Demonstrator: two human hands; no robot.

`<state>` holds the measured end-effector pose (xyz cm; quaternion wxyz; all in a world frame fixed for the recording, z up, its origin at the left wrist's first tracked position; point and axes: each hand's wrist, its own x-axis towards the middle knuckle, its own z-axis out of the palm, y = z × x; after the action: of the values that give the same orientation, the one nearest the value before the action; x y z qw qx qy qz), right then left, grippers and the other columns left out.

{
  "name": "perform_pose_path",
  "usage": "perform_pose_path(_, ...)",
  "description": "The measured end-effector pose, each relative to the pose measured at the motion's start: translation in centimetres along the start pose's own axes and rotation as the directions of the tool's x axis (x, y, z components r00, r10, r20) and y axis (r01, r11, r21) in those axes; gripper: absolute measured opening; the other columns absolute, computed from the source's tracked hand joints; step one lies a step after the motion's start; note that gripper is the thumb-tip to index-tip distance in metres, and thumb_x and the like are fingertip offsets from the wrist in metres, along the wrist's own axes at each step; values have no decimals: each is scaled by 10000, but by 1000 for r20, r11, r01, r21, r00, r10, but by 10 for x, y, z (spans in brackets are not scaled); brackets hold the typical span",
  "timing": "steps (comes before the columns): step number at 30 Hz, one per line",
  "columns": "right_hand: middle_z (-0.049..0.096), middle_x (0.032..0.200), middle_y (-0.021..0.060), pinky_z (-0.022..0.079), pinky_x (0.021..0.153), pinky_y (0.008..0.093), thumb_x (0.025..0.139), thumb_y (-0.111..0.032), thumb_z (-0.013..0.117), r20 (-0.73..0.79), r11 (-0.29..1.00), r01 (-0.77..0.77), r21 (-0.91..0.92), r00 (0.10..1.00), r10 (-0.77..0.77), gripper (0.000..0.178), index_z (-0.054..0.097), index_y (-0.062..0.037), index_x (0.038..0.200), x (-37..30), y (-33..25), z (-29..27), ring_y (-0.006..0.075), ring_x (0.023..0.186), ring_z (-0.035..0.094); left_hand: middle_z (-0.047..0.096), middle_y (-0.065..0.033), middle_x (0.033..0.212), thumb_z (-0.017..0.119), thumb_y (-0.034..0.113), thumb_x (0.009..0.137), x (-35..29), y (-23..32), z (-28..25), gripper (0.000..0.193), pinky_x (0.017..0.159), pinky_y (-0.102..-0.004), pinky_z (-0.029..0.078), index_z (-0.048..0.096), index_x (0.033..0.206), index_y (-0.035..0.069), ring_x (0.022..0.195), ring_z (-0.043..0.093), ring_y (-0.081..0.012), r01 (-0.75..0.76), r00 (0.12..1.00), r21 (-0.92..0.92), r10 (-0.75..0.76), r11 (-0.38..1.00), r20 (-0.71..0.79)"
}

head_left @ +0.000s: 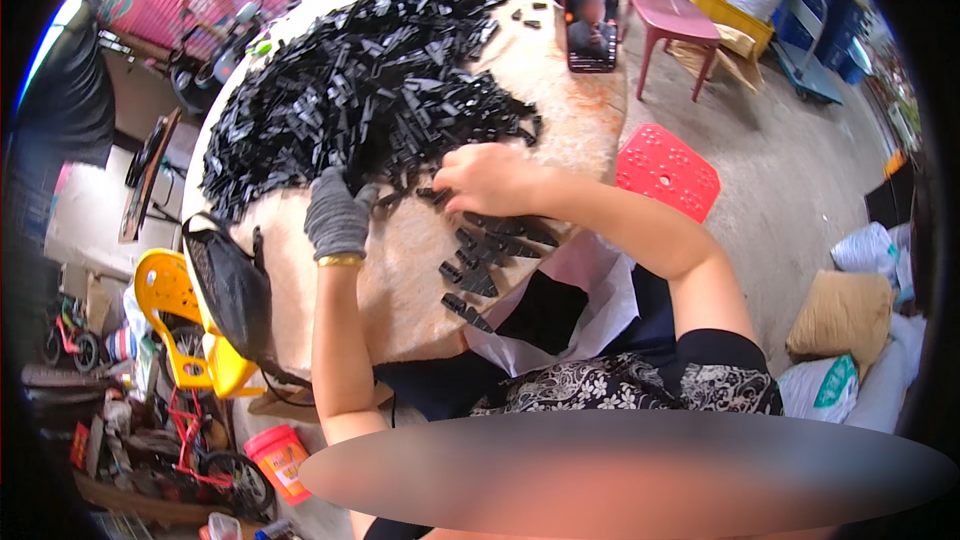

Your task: The person assembles small black plastic components by hand.

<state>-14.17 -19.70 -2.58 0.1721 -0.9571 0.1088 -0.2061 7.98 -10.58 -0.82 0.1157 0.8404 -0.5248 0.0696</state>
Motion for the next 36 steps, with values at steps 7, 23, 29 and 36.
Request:
perform_pose_path(7, 590, 879, 126, 480, 757, 396, 774, -203, 650, 82, 996, -17, -90, 996, 24, 179, 605, -53, 860, 18, 6, 7, 303, 879, 597, 558, -197, 1069, 659, 265, 769, 9, -21, 28, 480, 864, -443, 431, 495, 1178, 77, 1000, 531, -377, -243, 943, -5, 235, 970, -236)
perform_pose_path(23, 572, 923, 147, 466, 796, 399, 751, -134, 660, 10, 996, -87, 22, 996, 86, 170, 601, -29, 871, -16, 20, -2, 317, 910, 571, 616, -105, 869, 742, 177, 719, 13, -11, 44, 340, 732, -347, 473, 594, 993, 40, 785, 578, -230, -214, 977, -447, 188, 869, -102)
perform_pose_path(29, 568, 856, 134, 480, 720, 373, 714, -74, 669, -141, 990, -104, 91, 983, 116, 177, 601, -28, 870, -29, 23, -2, 316, 826, 584, 611, -33, 772, 728, 80, 750, 11, 1, 33, 206, 638, -245, 462, 587, 883, 9, 687, 540, -108, -22, 998, -729, 64, 684, 30)
perform_pose_path(36, 591, 835, 136, 481, 724, 371, 733, -51, 642, -232, 991, -7, 137, 972, 39, 159, 621, -21, 888, -30, 16, 0, 310, 816, 590, 640, -68, 725, 692, 95, 780, -12, 14, 17, 155, 609, -304, 491, 615, 885, 10, 652, 586, -120, -100, 990, -945, 127, 312, -62)
